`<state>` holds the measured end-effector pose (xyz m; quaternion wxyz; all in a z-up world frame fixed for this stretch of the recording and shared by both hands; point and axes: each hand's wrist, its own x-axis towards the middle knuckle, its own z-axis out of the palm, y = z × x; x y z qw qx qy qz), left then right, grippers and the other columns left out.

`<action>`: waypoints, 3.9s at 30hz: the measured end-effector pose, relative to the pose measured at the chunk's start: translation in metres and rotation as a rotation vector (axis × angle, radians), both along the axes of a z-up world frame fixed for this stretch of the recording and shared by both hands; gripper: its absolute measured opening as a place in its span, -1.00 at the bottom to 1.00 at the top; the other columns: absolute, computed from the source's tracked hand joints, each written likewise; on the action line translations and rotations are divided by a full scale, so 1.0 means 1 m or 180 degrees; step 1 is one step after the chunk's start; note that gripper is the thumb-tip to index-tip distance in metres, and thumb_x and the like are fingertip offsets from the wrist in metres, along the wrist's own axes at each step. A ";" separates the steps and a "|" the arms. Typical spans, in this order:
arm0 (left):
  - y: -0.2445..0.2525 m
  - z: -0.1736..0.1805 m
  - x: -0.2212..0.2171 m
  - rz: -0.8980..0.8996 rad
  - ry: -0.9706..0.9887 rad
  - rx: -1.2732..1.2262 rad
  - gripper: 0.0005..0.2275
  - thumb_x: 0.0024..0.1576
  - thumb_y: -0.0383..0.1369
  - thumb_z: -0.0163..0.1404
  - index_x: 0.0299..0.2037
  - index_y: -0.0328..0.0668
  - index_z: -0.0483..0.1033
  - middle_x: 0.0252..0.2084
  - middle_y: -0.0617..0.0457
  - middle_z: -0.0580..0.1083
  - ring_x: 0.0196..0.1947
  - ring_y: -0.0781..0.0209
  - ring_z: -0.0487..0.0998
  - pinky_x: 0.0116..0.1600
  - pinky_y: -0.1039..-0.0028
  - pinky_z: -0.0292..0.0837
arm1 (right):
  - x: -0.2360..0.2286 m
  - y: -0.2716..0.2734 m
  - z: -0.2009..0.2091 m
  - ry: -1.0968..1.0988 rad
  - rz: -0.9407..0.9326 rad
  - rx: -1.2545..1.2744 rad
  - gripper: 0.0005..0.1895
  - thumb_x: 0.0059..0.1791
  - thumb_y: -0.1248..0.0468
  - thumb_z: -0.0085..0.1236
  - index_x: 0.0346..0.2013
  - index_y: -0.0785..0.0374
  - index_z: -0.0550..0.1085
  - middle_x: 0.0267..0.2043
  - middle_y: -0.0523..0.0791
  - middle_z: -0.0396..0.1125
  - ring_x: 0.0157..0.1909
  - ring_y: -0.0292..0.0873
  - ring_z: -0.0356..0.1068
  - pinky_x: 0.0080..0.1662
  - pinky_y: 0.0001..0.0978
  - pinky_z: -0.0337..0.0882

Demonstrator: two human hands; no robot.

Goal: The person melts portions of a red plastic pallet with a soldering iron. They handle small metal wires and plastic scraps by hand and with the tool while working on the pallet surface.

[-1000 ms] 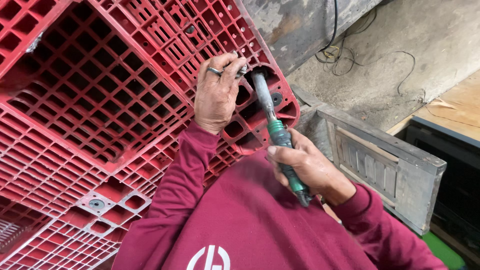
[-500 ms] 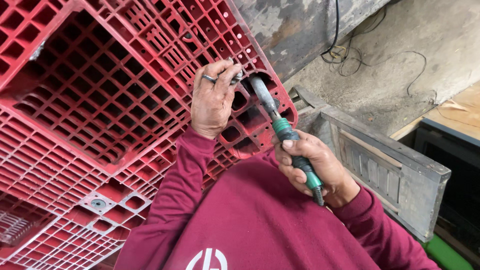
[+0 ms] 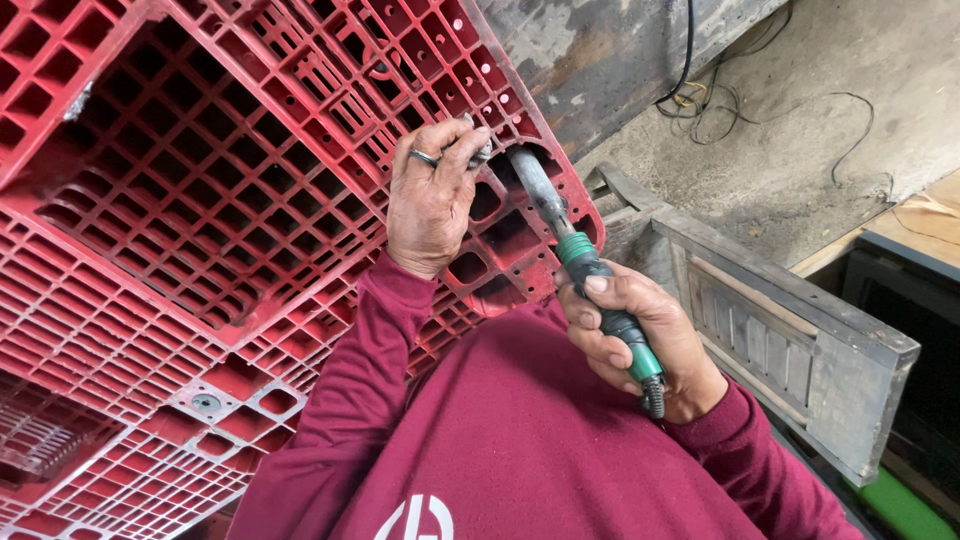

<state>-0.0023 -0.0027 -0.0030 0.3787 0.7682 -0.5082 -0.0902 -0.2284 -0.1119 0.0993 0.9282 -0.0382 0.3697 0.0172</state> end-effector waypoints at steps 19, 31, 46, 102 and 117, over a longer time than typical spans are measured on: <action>-0.002 0.005 0.003 -0.0017 -0.0033 0.0057 -0.52 0.08 -0.65 0.12 0.22 -0.06 0.47 0.13 0.09 0.41 0.11 0.04 0.43 0.29 0.25 0.37 | 0.007 0.005 0.014 0.0219 -0.0148 0.0165 -0.67 0.05 0.26 0.02 0.04 0.37 0.27 -0.37 -0.11 0.17 -0.66 -0.36 0.18 -0.72 -0.53 0.17; -0.003 0.009 0.006 -0.0229 -0.0174 -0.0104 -0.58 0.10 -0.59 0.20 0.16 -0.03 0.51 0.10 0.21 0.46 0.09 0.10 0.41 0.24 0.30 0.38 | 0.006 0.011 0.005 0.0118 -0.0063 -0.0056 -0.68 0.06 0.27 0.03 0.02 0.39 0.25 -0.37 -0.09 0.18 -0.67 -0.33 0.17 -0.73 -0.51 0.17; -0.004 0.008 0.005 -0.0188 -0.0204 -0.0109 -0.57 0.07 -0.59 0.21 0.14 -0.01 0.53 0.10 0.23 0.48 0.09 0.12 0.42 0.23 0.33 0.40 | 0.003 0.027 -0.002 -0.0468 -0.0901 0.0540 -0.65 0.13 0.26 -0.07 0.10 0.48 0.21 -0.33 -0.11 0.17 -0.62 -0.34 0.17 -0.68 -0.49 0.23; -0.001 0.010 0.006 -0.0195 -0.0102 -0.0037 -0.52 0.04 -0.61 0.18 0.18 0.00 0.47 0.13 0.19 0.44 0.13 0.05 0.41 0.30 0.24 0.35 | 0.035 0.037 0.021 0.0129 -0.0048 -0.0607 -0.72 0.17 0.15 -0.03 -0.15 0.36 0.26 -0.56 -0.08 0.18 -0.72 -0.31 0.15 -0.71 -0.49 0.16; 0.000 0.010 0.010 -0.0353 -0.0038 -0.0024 -0.57 0.12 -0.58 0.12 0.20 -0.06 0.45 0.14 0.10 0.44 0.16 -0.01 0.42 0.33 0.19 0.29 | 0.035 0.038 0.021 0.0192 0.0007 -0.0724 -0.67 0.18 0.09 -0.04 -0.22 0.34 0.28 -0.60 -0.12 0.19 -0.74 -0.31 0.13 -0.70 -0.47 0.13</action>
